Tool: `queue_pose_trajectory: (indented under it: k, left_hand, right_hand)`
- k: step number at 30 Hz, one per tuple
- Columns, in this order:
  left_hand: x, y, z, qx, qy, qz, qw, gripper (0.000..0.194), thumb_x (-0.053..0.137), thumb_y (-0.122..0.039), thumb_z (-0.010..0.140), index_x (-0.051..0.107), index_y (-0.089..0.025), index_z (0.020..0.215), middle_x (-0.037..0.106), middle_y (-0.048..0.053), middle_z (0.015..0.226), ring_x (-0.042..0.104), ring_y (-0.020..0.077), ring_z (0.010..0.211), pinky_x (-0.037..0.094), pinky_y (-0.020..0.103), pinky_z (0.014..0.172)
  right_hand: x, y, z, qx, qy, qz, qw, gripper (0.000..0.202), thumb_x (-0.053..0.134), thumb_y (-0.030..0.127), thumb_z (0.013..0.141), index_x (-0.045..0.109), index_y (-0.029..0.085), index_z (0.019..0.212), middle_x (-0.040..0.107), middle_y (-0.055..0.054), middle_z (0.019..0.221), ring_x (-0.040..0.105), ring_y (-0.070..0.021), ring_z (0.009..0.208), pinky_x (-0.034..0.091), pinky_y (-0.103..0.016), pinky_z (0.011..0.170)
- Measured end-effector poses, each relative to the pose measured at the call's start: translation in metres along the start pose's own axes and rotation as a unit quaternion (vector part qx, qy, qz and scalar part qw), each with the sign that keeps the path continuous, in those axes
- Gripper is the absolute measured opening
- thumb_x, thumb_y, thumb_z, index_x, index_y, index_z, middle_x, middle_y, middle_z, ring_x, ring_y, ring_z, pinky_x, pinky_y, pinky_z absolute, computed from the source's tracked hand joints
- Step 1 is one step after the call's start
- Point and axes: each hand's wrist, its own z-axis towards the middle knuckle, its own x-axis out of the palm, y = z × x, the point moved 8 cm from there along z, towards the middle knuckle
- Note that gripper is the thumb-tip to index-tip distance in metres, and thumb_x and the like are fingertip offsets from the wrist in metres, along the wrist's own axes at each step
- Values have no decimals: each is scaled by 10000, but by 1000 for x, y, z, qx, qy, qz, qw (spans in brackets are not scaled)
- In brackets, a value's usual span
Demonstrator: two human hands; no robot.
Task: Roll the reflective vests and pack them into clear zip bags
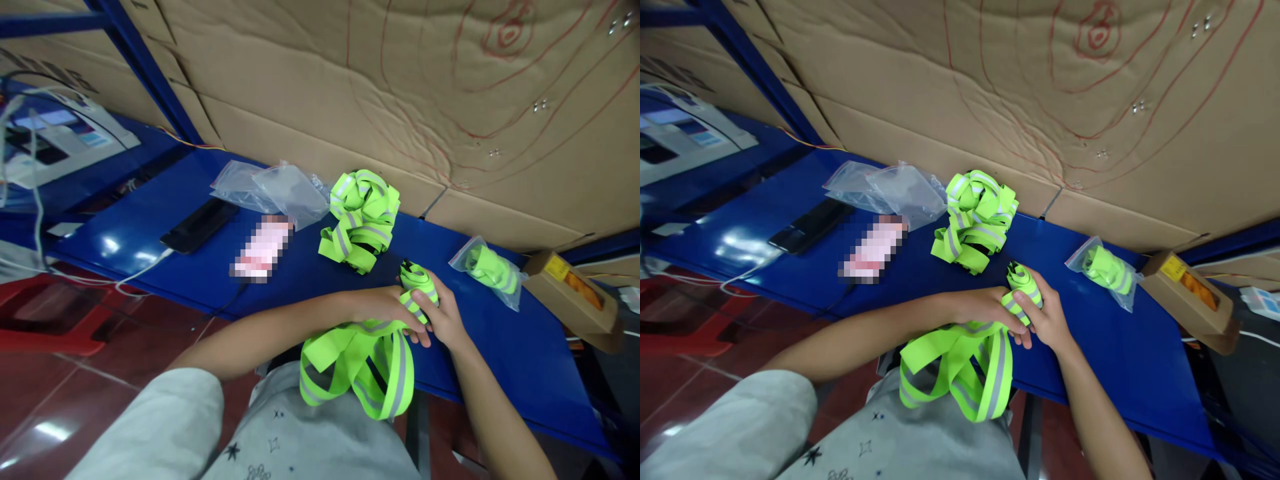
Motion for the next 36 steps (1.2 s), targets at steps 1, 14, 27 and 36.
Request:
queue_pose_trajectory:
  k: [1, 14, 27, 36]
  left_hand:
    - [0, 0, 0, -1, -7, 3, 1000, 178, 812, -259, 758, 771, -117, 857, 779, 83, 847, 714, 162, 789, 547, 313, 839]
    - [-8, 4, 1, -15, -73, -9, 997, 120, 805, -206, 737, 756, -109, 789, 765, 68, 772, 710, 153, 725, 556, 294, 773]
    - [-10, 7, 7, -11, -51, 10, 999, 84, 772, -190, 771, 760, -113, 802, 767, 68, 793, 721, 150, 752, 539, 284, 769]
    - [-10, 8, 9, -7, -48, 12, 999, 107, 791, -202, 752, 756, -112, 799, 765, 60, 782, 720, 149, 744, 534, 294, 764]
  right_hand:
    - [-1, 1, 0, -3, -5, 5, 1000, 585, 647, 602, 935, 576, 242, 1391, 773, -92, 1087, 723, -252, 746, 535, -343, 531]
    - [3, 0, 6, 2, -30, 22, 999, 594, 657, 626, 914, 573, 236, 1354, 755, -86, 1111, 740, -284, 972, 617, -368, 738]
    - [1, -3, 5, 2, -28, 13, 1000, 563, 658, 598, 927, 588, 227, 1344, 753, -84, 1091, 725, -251, 856, 583, -335, 678]
    - [0, -9, 9, -25, -40, 32, 998, 545, 698, 579, 912, 636, 216, 1314, 763, -67, 1056, 722, -219, 857, 583, -301, 730]
